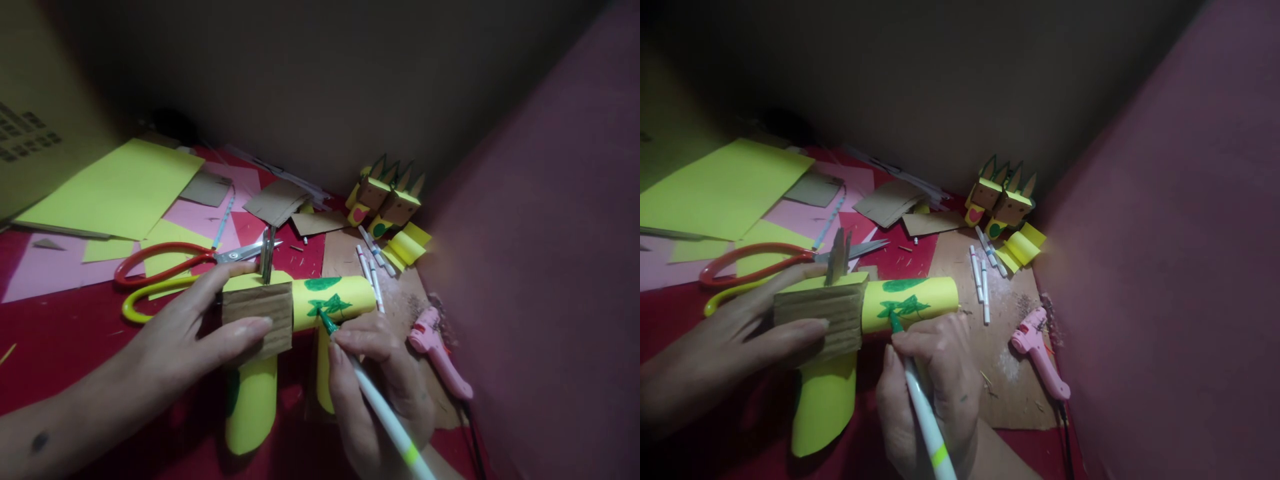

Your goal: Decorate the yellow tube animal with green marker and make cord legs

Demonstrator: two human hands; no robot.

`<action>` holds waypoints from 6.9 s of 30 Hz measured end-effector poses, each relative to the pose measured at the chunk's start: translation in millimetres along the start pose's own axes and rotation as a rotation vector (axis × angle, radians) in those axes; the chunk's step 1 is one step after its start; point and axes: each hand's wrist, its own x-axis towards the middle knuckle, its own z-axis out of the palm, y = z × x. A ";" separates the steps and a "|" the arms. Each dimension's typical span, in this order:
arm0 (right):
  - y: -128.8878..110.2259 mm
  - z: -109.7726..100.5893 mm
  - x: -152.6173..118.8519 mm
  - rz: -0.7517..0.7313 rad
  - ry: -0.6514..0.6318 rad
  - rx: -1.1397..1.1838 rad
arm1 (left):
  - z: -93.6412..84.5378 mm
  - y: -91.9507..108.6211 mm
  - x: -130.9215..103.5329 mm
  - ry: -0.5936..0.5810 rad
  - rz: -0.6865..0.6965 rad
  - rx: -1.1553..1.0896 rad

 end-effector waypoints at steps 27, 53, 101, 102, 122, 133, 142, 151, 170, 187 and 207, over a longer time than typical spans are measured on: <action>2.9 -0.3 -4.8 0.018 -0.009 0.018 | -5.4 -10.9 9.2 -0.025 0.032 0.008; 3.2 -0.4 -3.6 0.057 0.032 -0.022 | -15.0 -31.5 20.3 -0.067 0.143 0.046; 2.2 -7.0 -1.7 0.007 -0.016 -0.051 | -0.4 -1.0 0.4 0.018 0.018 0.038; 2.6 -7.3 -1.9 0.011 -0.027 -0.050 | -0.2 -1.1 0.6 0.021 0.021 0.038; 4.2 -10.0 -2.6 -0.008 -0.016 -0.062 | -2.1 -4.0 3.8 -0.017 0.024 0.021; 6.3 -6.8 -3.1 -0.063 -0.031 -0.047 | -12.2 -23.4 18.8 -0.068 0.121 -0.002; 6.2 -6.8 -5.8 0.006 -0.019 -0.058 | -11.3 -21.9 17.3 -0.054 0.123 0.033; 7.4 -7.6 -6.0 0.002 -0.031 -0.042 | -7.7 -15.2 12.9 -0.002 0.098 0.062; 9.6 -4.9 -8.1 0.011 0.011 -0.058 | -21.6 -36.3 28.5 -0.065 0.212 0.099; 7.4 -6.3 -8.0 0.001 -0.002 -0.026 | -7.6 -11.1 10.1 -0.017 0.105 0.102; 6.9 -8.5 -8.2 0.167 0.070 0.059 | -7.8 -11.8 10.0 -0.024 0.071 0.090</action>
